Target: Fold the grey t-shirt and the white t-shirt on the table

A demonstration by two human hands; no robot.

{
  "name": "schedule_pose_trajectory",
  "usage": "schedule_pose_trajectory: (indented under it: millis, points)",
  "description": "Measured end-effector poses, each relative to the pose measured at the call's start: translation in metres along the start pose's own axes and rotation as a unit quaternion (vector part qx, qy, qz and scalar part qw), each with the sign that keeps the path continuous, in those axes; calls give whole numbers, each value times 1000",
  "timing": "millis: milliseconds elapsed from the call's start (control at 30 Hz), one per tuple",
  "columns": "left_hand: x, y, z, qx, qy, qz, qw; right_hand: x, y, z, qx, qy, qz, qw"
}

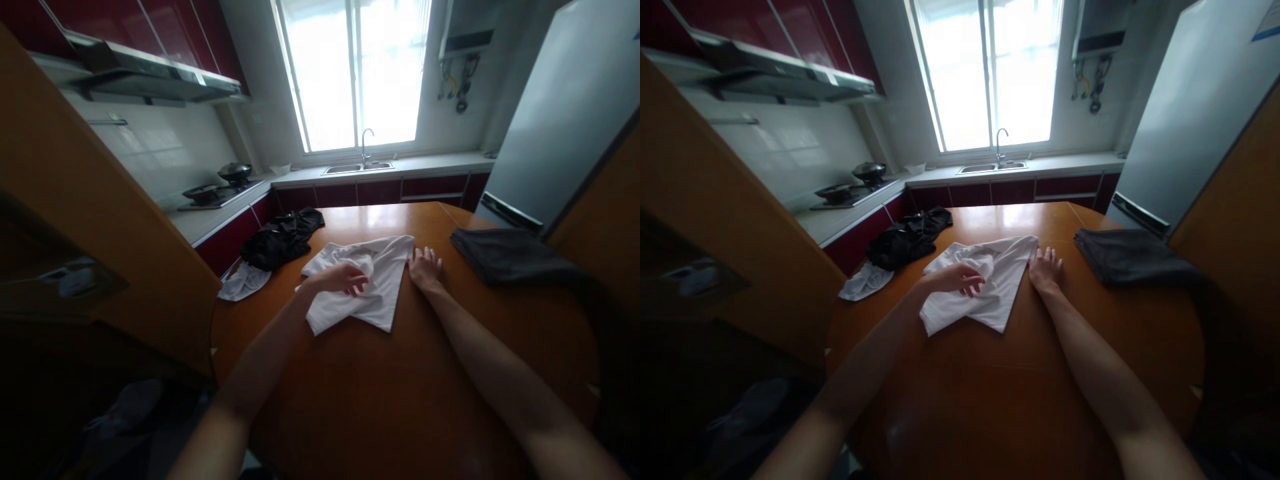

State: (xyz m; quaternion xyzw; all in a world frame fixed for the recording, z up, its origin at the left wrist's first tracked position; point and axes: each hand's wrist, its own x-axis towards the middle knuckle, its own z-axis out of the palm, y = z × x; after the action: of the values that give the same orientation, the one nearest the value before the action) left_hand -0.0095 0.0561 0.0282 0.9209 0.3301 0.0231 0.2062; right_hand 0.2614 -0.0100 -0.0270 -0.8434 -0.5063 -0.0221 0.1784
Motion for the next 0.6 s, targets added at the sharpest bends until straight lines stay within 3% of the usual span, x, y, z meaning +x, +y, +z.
schedule_pose_trajectory:
  millis: [67, 133, 200, 300, 367, 500, 600]
  points:
    - [5, -13, -4, -67, 54, 56, 995, 0, 2, -2, 24, 42, -2, 999]
    - [10, -35, -5, -94, 156, 80, 980, -6, -6, -5, 47, 59, -28, 997]
    - [13, -60, -1, -56, 216, 45, 974, -18, -23, -7, 55, 13, -59, 997]
    - [10, -92, 12, 16, 221, -57, 974, -45, -54, -8, 56, -101, -103, 988]
    - [7, -105, 20, 44, 219, -103, 969, -65, -70, -9, 46, -134, -132, 981]
    - [5, -110, 27, 62, 206, -126, 968, -91, -85, -10, 30, -166, -174, 970]
    - [6, -108, 24, 69, 209, -130, 967, -92, -86, -11, 40, -191, -184, 963]
